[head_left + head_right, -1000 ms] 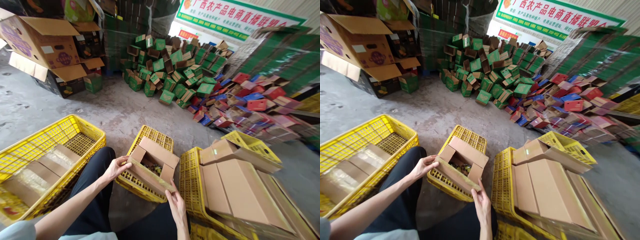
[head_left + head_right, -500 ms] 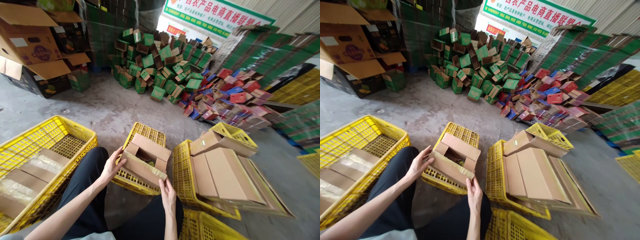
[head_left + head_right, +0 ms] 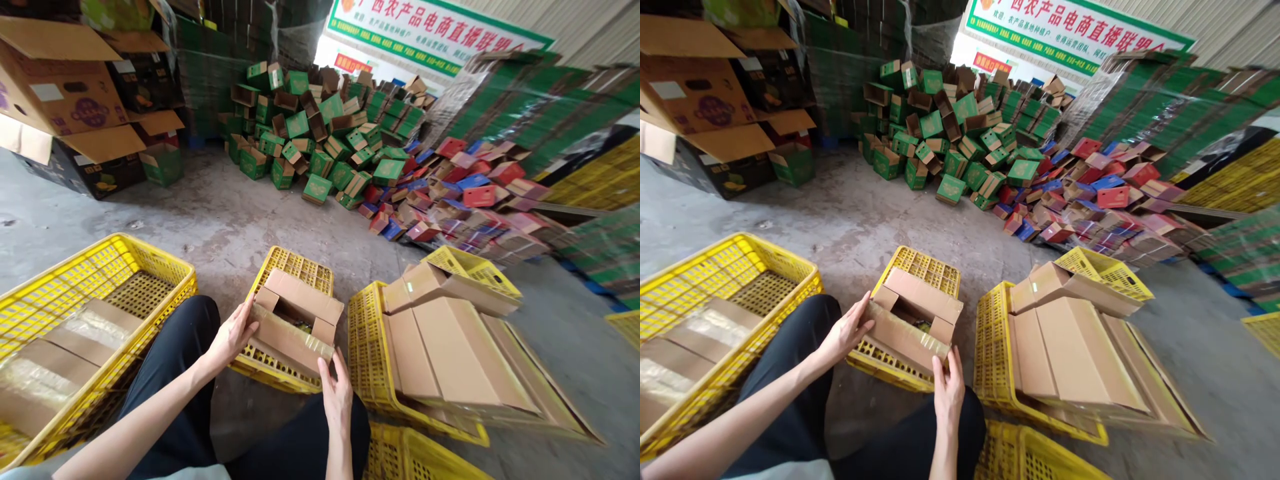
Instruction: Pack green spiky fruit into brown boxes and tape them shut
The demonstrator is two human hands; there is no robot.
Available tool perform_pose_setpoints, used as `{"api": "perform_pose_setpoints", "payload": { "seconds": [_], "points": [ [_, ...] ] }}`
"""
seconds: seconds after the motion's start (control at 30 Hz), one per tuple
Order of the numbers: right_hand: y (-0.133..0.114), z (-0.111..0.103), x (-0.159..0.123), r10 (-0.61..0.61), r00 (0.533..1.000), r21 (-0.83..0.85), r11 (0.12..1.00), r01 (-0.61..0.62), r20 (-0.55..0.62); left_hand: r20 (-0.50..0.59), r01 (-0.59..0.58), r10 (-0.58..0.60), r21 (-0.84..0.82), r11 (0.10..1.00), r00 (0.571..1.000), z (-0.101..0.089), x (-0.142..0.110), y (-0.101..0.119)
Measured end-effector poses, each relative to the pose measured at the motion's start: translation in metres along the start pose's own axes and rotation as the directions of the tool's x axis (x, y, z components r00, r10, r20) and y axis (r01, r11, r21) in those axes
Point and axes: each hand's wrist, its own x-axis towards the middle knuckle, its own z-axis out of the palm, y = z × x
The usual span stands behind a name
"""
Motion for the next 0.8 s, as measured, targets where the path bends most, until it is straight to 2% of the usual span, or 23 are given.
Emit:
{"api": "perform_pose_setpoints", "payload": {
  "seconds": [0.1, 0.23, 0.43, 0.53, 0.63, 0.73, 0.8],
  "points": [
    [0.000, 0.002, 0.005, -0.132, 0.991, -0.084, 0.988, 0.130, -0.019, -0.014, 0.011, -0.011, 0.024, 1.000, 1.000, 0.000, 0.002, -0.001],
    [-0.002, 0.002, 0.012, -0.259, 0.964, -0.187, 0.946, 0.265, 0.059, -0.028, 0.015, -0.013, 0.060, 0.998, 1.000, 0.001, 0.004, -0.006],
    [-0.006, 0.002, 0.013, -0.300, 0.950, -0.245, 0.918, 0.311, 0.083, -0.056, 0.059, -0.058, 0.022, 0.998, 0.997, 0.008, 0.005, -0.020],
    [-0.011, 0.005, 0.016, -0.292, 0.956, -0.236, 0.927, 0.290, 0.028, -0.029, 0.170, -0.174, -0.113, 0.979, 0.984, 0.012, 0.004, -0.026],
    [-0.012, 0.008, 0.023, -0.244, 0.969, -0.187, 0.955, 0.232, -0.041, 0.077, 0.293, -0.282, -0.252, 0.922, 0.956, 0.011, 0.006, -0.026],
    [-0.010, 0.011, 0.032, -0.078, 0.996, 0.006, 0.997, 0.078, -0.036, 0.123, 0.328, -0.304, -0.330, 0.885, 0.945, 0.007, 0.008, -0.025],
    [-0.009, 0.012, 0.039, 0.046, 0.999, 0.204, 0.978, -0.049, 0.020, 0.121, 0.320, -0.296, -0.358, 0.877, 0.947, 0.006, 0.010, -0.025]
  ]
}}
